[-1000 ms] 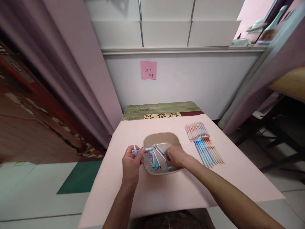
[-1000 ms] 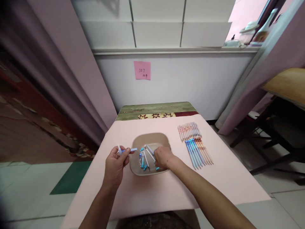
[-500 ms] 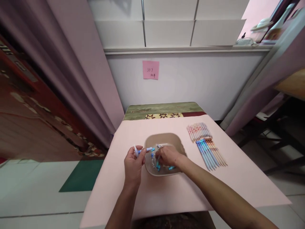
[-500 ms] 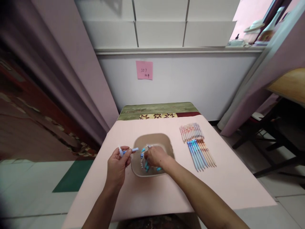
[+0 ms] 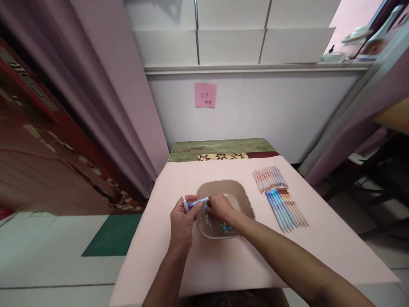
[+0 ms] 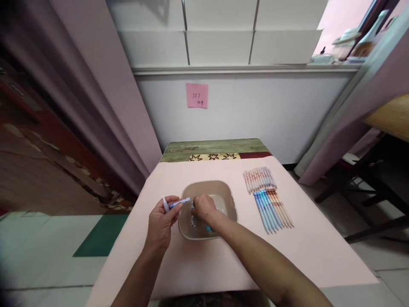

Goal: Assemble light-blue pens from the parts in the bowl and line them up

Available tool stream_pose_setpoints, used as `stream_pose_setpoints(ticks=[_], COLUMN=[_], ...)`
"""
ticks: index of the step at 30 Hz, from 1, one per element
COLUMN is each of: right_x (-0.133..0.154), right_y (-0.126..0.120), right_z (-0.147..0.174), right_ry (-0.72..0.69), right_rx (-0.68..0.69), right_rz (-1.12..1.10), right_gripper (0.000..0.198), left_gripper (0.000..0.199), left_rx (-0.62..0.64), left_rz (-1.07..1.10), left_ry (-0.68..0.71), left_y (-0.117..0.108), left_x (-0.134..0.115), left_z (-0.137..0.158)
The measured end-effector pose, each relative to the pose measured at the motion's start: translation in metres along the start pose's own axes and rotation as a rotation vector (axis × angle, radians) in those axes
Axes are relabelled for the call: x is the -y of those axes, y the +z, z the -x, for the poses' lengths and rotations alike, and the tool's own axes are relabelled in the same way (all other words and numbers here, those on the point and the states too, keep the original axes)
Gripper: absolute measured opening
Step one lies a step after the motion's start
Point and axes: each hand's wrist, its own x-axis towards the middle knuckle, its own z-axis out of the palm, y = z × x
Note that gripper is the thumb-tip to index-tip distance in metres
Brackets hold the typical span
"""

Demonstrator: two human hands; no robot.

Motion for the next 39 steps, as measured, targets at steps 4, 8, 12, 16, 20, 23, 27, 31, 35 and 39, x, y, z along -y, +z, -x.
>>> stream_pose_setpoints(ticks=[4,8,12,16,20,23,27,31,35,39], right_x=[0.0,-0.001,0.001,-0.003,-0.02,-0.03,-0.026,-0.017,-0.011,-0.009], right_y=[-0.001,-0.001,0.001,-0.004,-0.015,-0.02,-0.018,-0.013,-0.011,-0.011], right_z=[0.002,0.002,0.001,0.009,0.028,0.046,0.065,0.07,0.074,0.081], right_ry=[-0.009,0.008,0.028,0.052,0.066,0.088,0.134,0.138,0.141,0.145], right_rx=[0.0,0.002,0.005,-0.073,-0.225,-0.45,-0.595,-0.596,-0.562,-0.527], right_rz=[-0.011,-0.032,-0.087,-0.201,-0.424,-1.065,-1.654,-1.715,-1.719,-1.779], right_gripper=[0.021,0.02,0.016,0.018,0.024,0.029,0.038,0.039,0.039,0.035], left_gripper=[0.039,0.039,0.037,0.038,0.039,0.038,0.037,0.037,0.035,0.03], left_rx=[-0.007,-0.017,-0.014,-0.024,-0.001,0.012,0.038,0.047,0.054,0.067], left_rz=[-0.016,-0.012,-0.022,-0.05,-0.03,-0.008,0.012,0.008,0.008,-0.023], left_ry=[0.001,-0.005,0.0,0.004,-0.002,-0.001,-0.012,-0.011,-0.012,0.001], left_y=[0.001,0.001,0.001,0.002,0.006,0.013,0.022,0.027,0.029,0.033], left_x=[0.002,0.004,0.003,0.001,-0.001,0.001,0.005,0.008,0.008,0.006], left_z=[0.001,0.002,0.003,0.008,0.014,0.015,0.017,0.02,0.024,0.028])
